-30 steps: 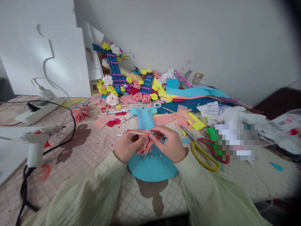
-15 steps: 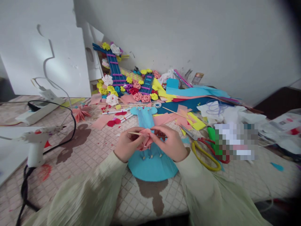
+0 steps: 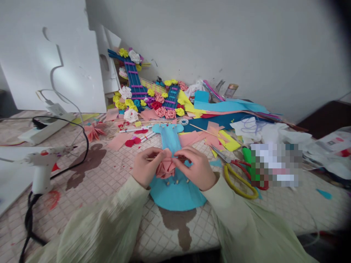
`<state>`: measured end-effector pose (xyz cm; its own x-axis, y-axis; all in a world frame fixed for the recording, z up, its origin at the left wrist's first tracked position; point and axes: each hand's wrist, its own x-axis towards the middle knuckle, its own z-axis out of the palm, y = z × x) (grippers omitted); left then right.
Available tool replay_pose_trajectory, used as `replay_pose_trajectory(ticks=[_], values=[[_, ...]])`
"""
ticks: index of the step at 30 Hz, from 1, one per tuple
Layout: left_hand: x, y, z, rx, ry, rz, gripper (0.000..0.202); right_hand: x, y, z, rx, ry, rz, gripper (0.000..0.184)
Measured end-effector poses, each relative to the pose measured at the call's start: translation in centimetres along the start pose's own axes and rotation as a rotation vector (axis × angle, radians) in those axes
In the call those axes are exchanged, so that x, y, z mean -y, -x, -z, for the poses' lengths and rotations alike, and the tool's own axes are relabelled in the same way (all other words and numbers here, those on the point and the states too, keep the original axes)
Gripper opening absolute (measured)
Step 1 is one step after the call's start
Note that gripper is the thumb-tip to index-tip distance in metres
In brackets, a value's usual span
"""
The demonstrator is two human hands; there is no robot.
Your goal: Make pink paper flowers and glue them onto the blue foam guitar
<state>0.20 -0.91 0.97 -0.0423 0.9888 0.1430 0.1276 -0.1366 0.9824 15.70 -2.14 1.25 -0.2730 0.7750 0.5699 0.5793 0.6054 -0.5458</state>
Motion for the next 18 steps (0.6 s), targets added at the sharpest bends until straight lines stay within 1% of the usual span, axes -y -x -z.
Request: replay_pose_trajectory(ticks=[4, 9, 11, 13, 16, 18], values=[[0.1, -0.2, -0.1, 0.014, 0.045, 0.016, 0.016, 0.1, 0.0, 0.0, -0.03, 0.01, -0.003, 0.004], [0.9, -0.5, 0.1, 0.037, 0.202, 0.057, 0.024, 0.2, -0.1, 0.2, -0.075, 0.028, -0.02, 0.003], [1.0, -0.5, 0.1, 0.091, 0.21, 0.044, 0.026, 0.1, -0.2, 0.2, -0.08, 0.037, -0.025, 0.003], [0.7, -0.4, 0.1, 0.167, 0.183, 0.016, 0.028, 0.0, -0.2, 0.3, -0.082, 0.034, -0.035, 0.004], [0.3, -0.2, 0.0, 0.275, 0.113, -0.032, 0.023, -0.2, -0.1, 0.3, -0.11, 0.025, -0.054, 0.006], [0.2, -0.1, -0.1, 0.309, 0.063, -0.049, 0.02, -0.3, -0.1, 0.3, -0.138, 0.024, -0.059, 0.007]])
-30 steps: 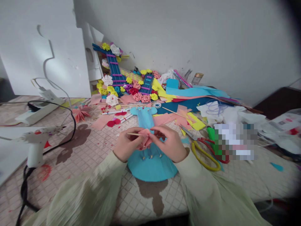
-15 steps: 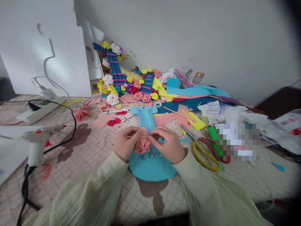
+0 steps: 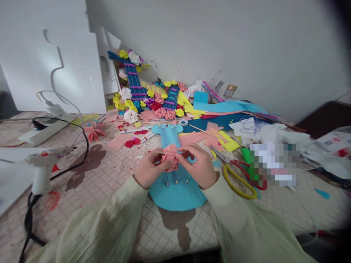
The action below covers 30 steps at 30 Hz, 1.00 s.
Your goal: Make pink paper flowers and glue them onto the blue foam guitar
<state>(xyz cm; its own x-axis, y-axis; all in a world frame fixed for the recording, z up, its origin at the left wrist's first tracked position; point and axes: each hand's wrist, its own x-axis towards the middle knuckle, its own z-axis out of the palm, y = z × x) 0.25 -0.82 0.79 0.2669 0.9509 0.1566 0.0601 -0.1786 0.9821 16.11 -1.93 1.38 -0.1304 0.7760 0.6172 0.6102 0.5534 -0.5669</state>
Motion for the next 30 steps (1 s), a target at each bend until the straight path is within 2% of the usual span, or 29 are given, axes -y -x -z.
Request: replay_pose_trajectory(ticks=[5, 12, 15, 18, 23, 30], values=[[0.3, 0.0, -0.28, -0.001, -0.099, -0.028, 0.021, 0.01, -0.05, 0.01, -0.021, 0.023, 0.008, 0.003], [-0.11, -0.05, -0.44, 0.028, -0.057, -0.068, 0.015, 0.17, 0.05, -0.1, -0.018, 0.039, 0.002, 0.001], [-0.11, -0.07, -0.35, 0.029, -0.053, -0.085, 0.019, 0.3, 0.11, -0.13, -0.014, 0.042, -0.016, 0.002], [0.16, -0.08, -0.25, -0.015, -0.068, -0.09, 0.021, 0.4, 0.09, -0.07, 0.031, 0.029, -0.019, 0.005], [0.41, -0.08, -0.22, -0.114, -0.083, -0.068, 0.017, 0.51, -0.03, 0.15, 0.11, -0.054, 0.0, 0.009], [0.1, -0.16, -0.05, -0.082, -0.01, 0.014, 0.016, 0.46, -0.07, 0.2, 0.052, -0.033, -0.033, 0.008]])
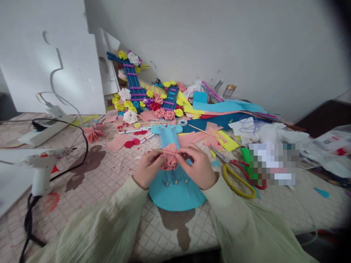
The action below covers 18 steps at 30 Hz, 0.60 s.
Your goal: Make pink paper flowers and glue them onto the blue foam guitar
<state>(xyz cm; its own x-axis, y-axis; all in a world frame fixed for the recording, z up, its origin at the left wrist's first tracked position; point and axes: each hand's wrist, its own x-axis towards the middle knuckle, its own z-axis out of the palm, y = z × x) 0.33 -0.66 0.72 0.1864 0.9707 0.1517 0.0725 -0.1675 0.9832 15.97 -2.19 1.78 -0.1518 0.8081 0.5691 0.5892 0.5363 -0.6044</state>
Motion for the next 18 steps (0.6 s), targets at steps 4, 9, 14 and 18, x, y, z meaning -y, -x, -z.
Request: replay_pose_trajectory(ticks=[4, 9, 14, 18], values=[[0.05, -0.09, -0.02, -0.016, 0.023, -0.005, 0.019, -0.04, 0.02, 0.01, -0.007, 0.007, -0.011, 0.008], [-0.27, 0.17, -0.14, 0.039, 0.046, 0.003, 0.015, 0.04, -0.02, -0.13, -0.018, 0.008, -0.027, 0.006], [-0.28, 0.32, -0.24, 0.099, 0.038, -0.01, 0.017, 0.19, -0.02, -0.17, -0.002, -0.008, -0.044, 0.006], [-0.08, 0.06, -0.13, 0.006, -0.007, -0.05, 0.018, 0.24, 0.0, -0.07, 0.035, -0.015, -0.015, 0.005]])
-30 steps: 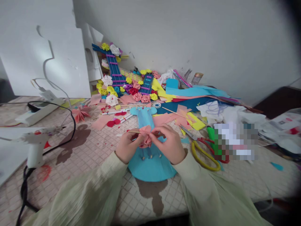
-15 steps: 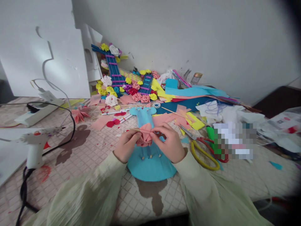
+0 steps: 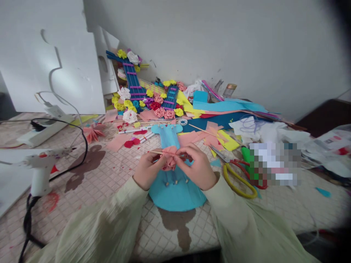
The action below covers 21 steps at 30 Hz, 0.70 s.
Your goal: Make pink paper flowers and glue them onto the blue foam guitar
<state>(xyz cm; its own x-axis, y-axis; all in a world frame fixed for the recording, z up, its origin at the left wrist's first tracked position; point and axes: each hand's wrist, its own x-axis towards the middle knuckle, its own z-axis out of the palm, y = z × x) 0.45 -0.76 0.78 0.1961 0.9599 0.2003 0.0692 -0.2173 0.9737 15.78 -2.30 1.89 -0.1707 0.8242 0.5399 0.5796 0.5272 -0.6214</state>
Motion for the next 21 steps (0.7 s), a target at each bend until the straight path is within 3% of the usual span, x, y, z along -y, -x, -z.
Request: replay_pose_trajectory(ticks=[3, 8, 13, 18, 21], values=[[-0.1, -0.1, 0.1, -0.062, 0.005, 0.015, 0.017, 0.0, 0.0, -0.1, 0.022, -0.009, 0.009, 0.008], [-0.2, 0.0, 0.1, -0.051, 0.067, 0.122, 0.016, -0.1, 0.2, -0.4, 0.03, -0.01, -0.002, 0.007], [-0.6, -0.1, 0.6, -0.106, 0.098, 0.128, 0.018, -0.3, 0.2, -0.3, 0.037, -0.001, 0.026, 0.008], [-1.1, -0.1, 1.0, 0.047, -0.013, 0.129, 0.017, -0.3, 0.3, -0.3, 0.097, 0.021, 0.063, 0.01], [-0.8, -0.1, 0.9, 0.06, -0.088, 0.08, 0.016, -0.4, 0.4, -0.5, 0.11, 0.037, 0.094, 0.011]])
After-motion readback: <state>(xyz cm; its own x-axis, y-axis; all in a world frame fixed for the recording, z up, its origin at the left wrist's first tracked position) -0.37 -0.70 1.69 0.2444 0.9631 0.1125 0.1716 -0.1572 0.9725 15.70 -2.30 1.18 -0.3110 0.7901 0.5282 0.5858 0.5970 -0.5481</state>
